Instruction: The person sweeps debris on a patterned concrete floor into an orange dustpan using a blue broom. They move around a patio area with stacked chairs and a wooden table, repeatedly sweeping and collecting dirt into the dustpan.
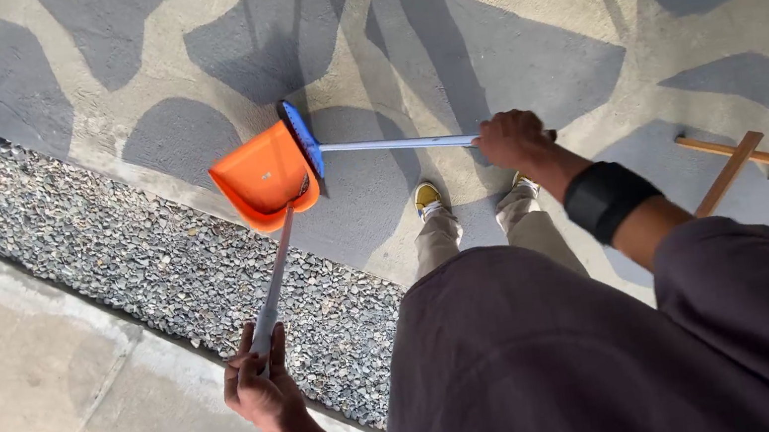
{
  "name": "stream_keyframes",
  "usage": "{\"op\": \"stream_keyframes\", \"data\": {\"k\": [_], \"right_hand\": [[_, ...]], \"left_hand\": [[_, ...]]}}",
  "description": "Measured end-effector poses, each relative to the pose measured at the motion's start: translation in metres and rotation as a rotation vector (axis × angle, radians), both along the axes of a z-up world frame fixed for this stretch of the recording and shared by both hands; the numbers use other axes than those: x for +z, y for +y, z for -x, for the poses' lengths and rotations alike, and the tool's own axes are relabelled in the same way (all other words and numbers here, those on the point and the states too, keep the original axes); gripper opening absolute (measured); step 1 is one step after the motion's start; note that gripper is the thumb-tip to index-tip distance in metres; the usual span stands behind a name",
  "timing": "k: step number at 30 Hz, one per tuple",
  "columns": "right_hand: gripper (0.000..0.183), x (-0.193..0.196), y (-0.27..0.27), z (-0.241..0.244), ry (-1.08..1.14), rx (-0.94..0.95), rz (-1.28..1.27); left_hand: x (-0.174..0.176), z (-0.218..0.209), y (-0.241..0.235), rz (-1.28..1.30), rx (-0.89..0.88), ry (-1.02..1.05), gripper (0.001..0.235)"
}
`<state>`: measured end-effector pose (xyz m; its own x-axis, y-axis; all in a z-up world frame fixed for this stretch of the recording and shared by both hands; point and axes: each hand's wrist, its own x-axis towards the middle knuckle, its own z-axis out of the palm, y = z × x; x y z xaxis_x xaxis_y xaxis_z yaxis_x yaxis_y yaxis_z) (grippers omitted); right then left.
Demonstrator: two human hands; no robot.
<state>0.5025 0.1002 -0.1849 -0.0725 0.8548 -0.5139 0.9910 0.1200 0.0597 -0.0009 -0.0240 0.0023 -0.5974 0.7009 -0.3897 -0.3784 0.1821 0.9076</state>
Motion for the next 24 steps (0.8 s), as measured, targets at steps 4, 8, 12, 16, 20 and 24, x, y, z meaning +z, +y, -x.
{"op": "stream_keyframes", "data": {"k": [4,8,12,16,20,24], "right_hand": [[0.044,-0.086,-0.01,0.025,0.133,-0.167,-0.116],[0.049,-0.078,-0.08,-0.023,0.047,-0.251,0.005],[0.043,-0.013,-0.165,-0.076,0.048,-0.554,0.413],[0.053,0.016,-0.257,-0.117,0.065,-0.797,0.55],[0.061,0.042,-0.33,-0.138,0.054,-0.806,0.549],[0.059,0.118,-0.329,-0.141,-0.015,-0.772,0.564]], "left_hand": [[0.004,0.019,-0.012,0.003,0.015,0.0,0.003],[0.0,0.037,0.001,0.031,-0.064,0.024,0.001],[-0.013,0.036,0.028,0.089,-0.139,0.055,0.006],[-0.027,0.035,0.06,0.119,-0.18,0.071,0.009],[-0.041,0.035,0.076,0.02,-0.302,0.097,0.01],[-0.047,0.022,0.113,0.024,-0.324,0.031,0.007]]}}
